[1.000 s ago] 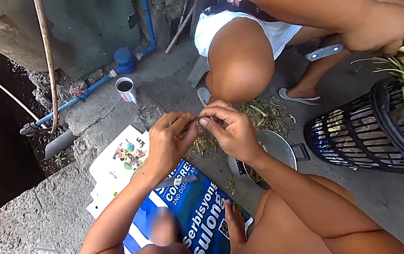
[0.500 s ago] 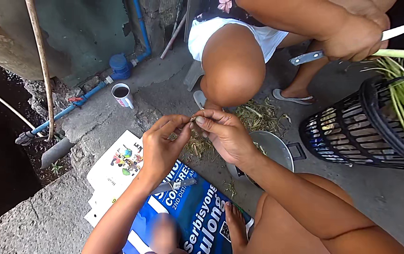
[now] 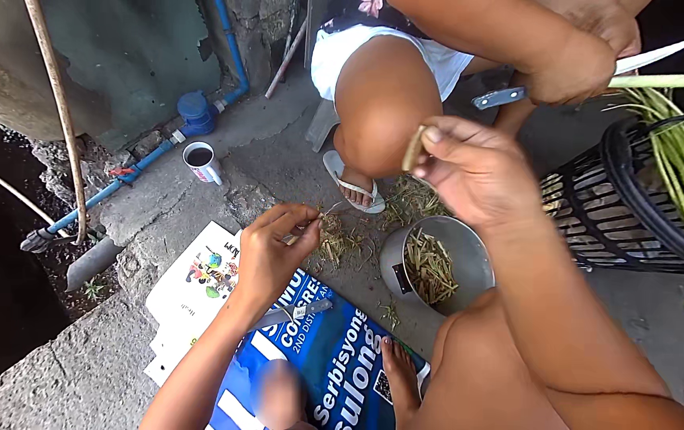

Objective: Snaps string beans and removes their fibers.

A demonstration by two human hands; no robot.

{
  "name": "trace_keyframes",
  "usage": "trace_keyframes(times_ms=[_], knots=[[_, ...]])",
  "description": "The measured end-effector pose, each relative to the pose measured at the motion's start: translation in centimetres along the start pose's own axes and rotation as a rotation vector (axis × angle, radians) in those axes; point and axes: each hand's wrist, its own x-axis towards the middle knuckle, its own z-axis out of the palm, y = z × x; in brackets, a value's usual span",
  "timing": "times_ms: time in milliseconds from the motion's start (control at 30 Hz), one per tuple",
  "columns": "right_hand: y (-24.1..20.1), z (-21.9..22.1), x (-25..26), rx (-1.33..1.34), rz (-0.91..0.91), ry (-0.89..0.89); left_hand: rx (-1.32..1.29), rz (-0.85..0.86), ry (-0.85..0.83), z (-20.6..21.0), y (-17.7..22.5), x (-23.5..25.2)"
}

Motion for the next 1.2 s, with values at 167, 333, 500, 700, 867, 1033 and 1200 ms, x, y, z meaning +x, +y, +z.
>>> trace_keyframes(times_ms=[167,333,500,700,867,1033,1200], knots=[[-0.4,-9.1,-1.3,-1.294,0.155,-0.397,0.004,-0.001,0.007,-0.6,0.0,0.0],[-0.6,-3.0,-2.4,-0.967,-0.185,-0.305,0.027,0.056,0.019,0.0,0.2,0.1],[0.3,4.2,-4.1,-0.731,-0.519,-0.278,0.113,0.123,0.036,0.7,0.4,0.0],[3.3,5.5,-4.3,-0.940,-0.703,-0.180,0.139,0.228,0.035,1.4,1.3,-0.1],[1.3,4.8,-3.7,-0.914,-0.583,-0.367,0.184,0.312,0.023,1.1,1.4,0.5],[1.2,4.3,-3.4,-0.669,-0.481,-0.413,0.002,0.195,-0.069,0.4,2.2,0.3],[3.5,4.9,-3.6,-0.237,-0.282,-0.345,-0.173,0.100,-0.082,-0.1,2.2,0.3]])
